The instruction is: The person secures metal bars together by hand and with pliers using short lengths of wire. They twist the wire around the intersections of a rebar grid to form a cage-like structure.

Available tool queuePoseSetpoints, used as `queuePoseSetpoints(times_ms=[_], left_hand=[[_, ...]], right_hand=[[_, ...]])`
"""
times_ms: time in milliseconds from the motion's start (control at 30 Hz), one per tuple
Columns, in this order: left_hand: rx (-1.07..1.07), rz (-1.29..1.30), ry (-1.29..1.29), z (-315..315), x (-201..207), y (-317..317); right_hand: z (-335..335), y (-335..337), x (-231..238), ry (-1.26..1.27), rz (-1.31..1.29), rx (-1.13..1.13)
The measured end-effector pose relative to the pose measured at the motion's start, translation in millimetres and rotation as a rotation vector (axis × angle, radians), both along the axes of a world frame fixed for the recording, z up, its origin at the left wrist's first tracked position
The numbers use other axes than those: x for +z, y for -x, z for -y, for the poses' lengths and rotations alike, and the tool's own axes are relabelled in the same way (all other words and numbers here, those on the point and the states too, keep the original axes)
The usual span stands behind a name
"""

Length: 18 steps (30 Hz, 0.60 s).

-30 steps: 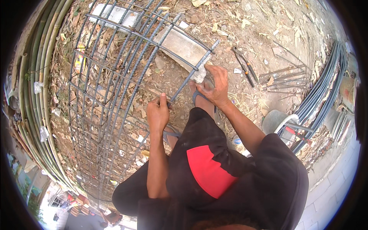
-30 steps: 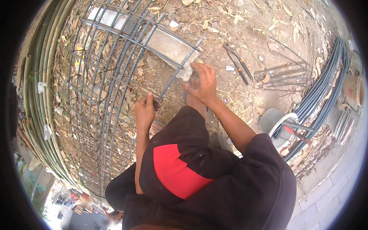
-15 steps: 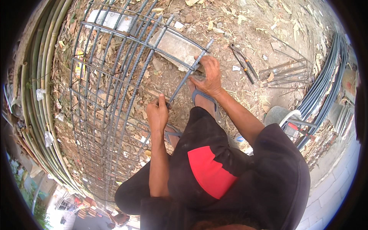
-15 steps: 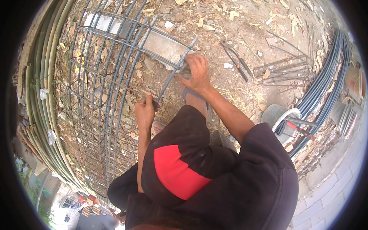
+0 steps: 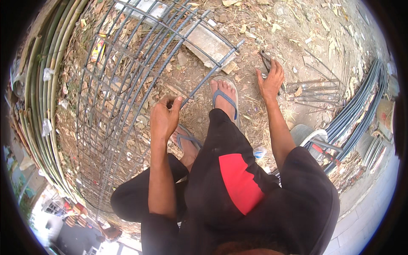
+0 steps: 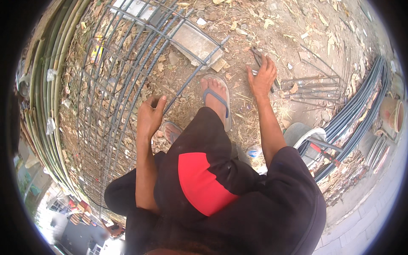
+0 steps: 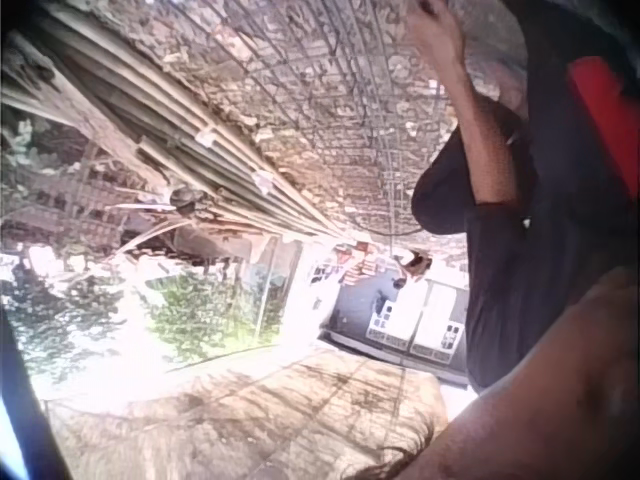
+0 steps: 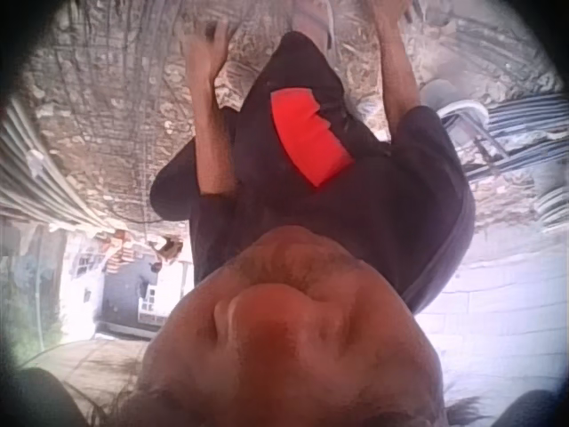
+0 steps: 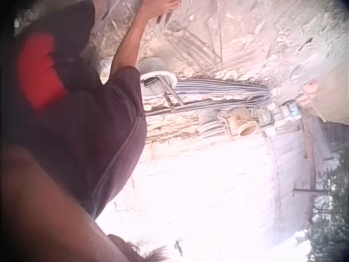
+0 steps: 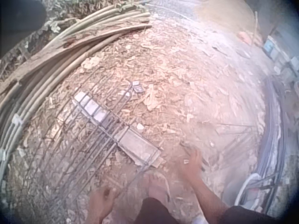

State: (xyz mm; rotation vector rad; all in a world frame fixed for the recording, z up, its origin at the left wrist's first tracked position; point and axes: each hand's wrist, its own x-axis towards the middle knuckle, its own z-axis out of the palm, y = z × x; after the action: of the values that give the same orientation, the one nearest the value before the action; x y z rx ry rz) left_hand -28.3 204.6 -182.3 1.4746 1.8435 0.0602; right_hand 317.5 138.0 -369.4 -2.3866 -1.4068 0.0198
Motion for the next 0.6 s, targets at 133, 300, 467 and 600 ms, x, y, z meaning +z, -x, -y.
queuePoseSetpoints(times_ms=[133,300,467,600], left_hand=[[0.036,0.029,-0.151,31,63,29],[0.170,0.102,-0.309,113,110,58],[0.197,0.118,-0.169,198,99,61],[-0.002,0.031,-0.149,246,82,52]], right_hand=[[12,-24,-6,0.100,-0.057,0.073],[18,-42,3,0.144,-0.112,-0.019],[27,-49,19,0.405,-0.178,0.017],[41,-39,14,0.356,-0.240,-0.083]])
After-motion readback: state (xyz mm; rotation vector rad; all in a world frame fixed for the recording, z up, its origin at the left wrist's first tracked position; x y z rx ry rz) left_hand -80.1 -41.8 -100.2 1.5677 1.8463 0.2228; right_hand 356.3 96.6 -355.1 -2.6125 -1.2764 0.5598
